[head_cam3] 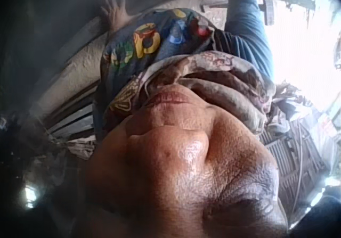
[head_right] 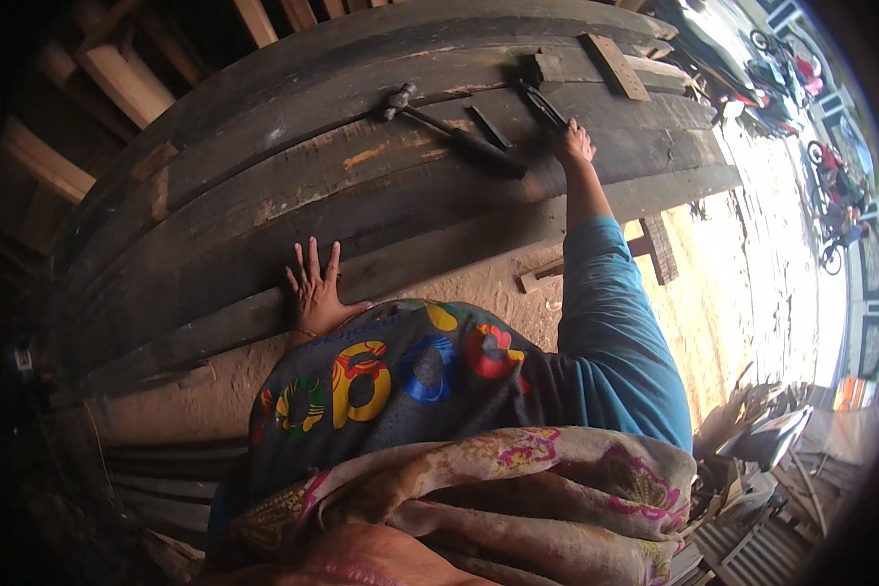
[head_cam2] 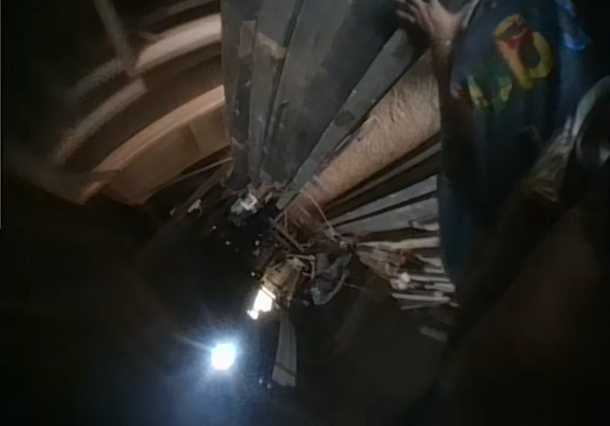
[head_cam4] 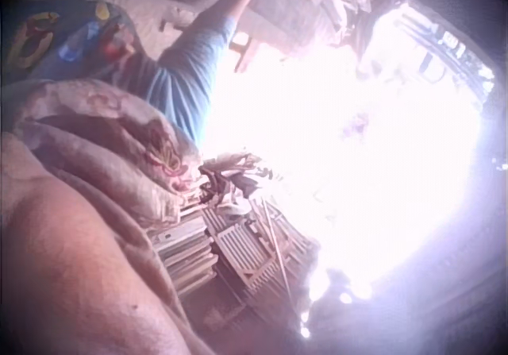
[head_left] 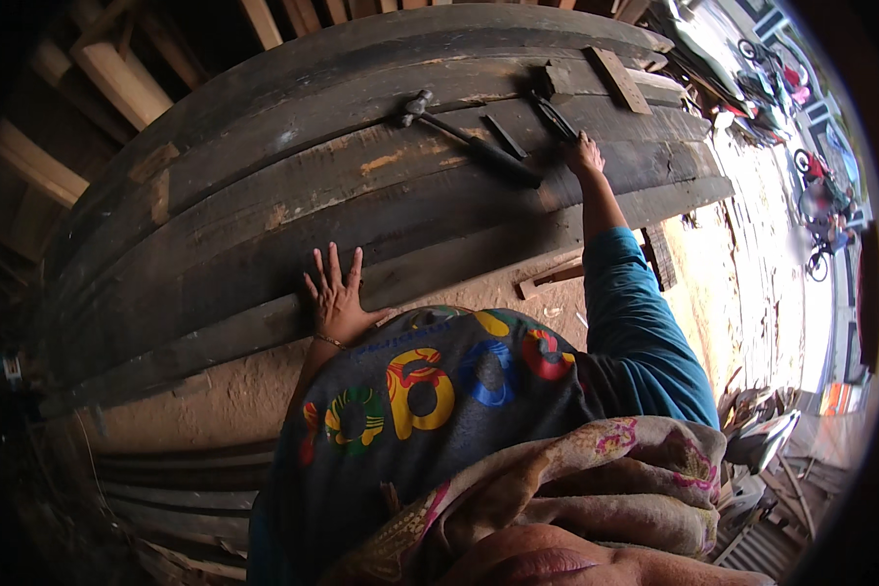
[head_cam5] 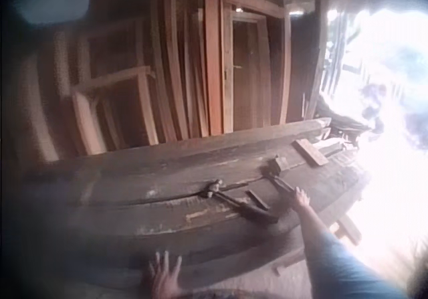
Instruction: The person uses a hammer and a crowbar to pry and remove nails from a large curved wooden plank. They repeatedly strike the plank and lever out fasteners, then place the tools back on the plank.
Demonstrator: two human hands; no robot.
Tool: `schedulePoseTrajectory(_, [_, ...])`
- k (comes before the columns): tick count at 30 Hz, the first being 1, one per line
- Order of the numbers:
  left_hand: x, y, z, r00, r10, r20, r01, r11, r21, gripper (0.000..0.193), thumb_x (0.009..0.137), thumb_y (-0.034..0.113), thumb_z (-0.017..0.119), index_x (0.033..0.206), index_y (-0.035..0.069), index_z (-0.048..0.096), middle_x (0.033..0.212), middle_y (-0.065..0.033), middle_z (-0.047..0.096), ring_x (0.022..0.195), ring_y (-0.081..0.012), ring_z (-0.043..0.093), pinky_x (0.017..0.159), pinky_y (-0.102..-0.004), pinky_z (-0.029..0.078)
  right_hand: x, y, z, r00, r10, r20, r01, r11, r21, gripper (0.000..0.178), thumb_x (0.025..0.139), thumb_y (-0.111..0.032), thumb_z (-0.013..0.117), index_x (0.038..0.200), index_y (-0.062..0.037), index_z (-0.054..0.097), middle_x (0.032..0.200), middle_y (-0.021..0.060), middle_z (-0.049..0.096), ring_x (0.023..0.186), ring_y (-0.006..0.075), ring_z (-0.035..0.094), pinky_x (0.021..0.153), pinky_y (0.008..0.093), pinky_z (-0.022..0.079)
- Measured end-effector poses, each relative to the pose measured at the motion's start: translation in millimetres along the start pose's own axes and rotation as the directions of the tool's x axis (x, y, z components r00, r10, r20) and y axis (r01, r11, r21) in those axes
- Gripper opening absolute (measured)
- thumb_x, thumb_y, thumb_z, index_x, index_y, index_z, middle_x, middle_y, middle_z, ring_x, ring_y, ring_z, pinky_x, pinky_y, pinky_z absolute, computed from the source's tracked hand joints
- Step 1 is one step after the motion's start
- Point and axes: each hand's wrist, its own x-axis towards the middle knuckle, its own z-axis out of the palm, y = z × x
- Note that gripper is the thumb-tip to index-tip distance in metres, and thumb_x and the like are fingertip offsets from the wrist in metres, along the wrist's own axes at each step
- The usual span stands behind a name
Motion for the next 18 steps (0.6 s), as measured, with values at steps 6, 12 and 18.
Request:
schedulePoseTrajectory(6, [-4.2, -4.3, 1.7, 0.999, -0.032, -0.004, 0.032, 0.997, -0.075, 0.122, 0.053, 0.062, 0.079, 0.149, 0.023, 0.016, 0.155, -0.016, -0.001, 0.142, -0.0394, -0.006, 0.108, -0.0645, 0.009, -2.1, -6.7, 25.5, 0.989, -0.141, -0.042, 0.13, 0.971, -0.199, 0.031, 0.091, -0.022, 0.048, 0.119, -0.0095, 0.053, 0.123, 0.0155, 0.051, 0.118, 0.0336, 0.048, 0.092, 0.0459, 0.046])
schedulePoseTrajectory(12, [-5.9, -6.1, -0.5, 1.0, -0.011, -0.019, 0.009, 0.994, -0.113, 0.119, 0.055, 0.058, 0.08, 0.149, 0.026, 0.016, 0.154, -0.017, -0.002, 0.142, -0.0395, -0.004, 0.108, -0.0648, 0.01, -11.6, -10.3, 35.5, 0.992, -0.122, 0.013, 0.123, 0.99, -0.063, 0.031, 0.094, -0.028, 0.045, 0.103, -0.0011, 0.058, 0.091, 0.0172, 0.063, 0.087, 0.0295, 0.063, 0.077, 0.0413, 0.051])
schedulePoseTrajectory(18, [-9.0, -11.1, -4.5, 0.995, 0.025, -0.096, -0.046, 0.974, -0.222, 0.117, 0.054, 0.055, 0.082, 0.148, 0.024, 0.019, 0.153, -0.0182, 0.003, 0.141, -0.0426, 0.001, 0.108, -0.0633, 0.015, -118.8, -48.9, -15.1, 0.967, -0.111, 0.228, -0.108, 0.631, 0.768, 0.024, 0.092, -0.028, 0.057, 0.095, -0.0037, 0.057, 0.062, 0.0015, 0.052, 0.045, 0.0092, 0.046, 0.038, 0.0254, 0.037])
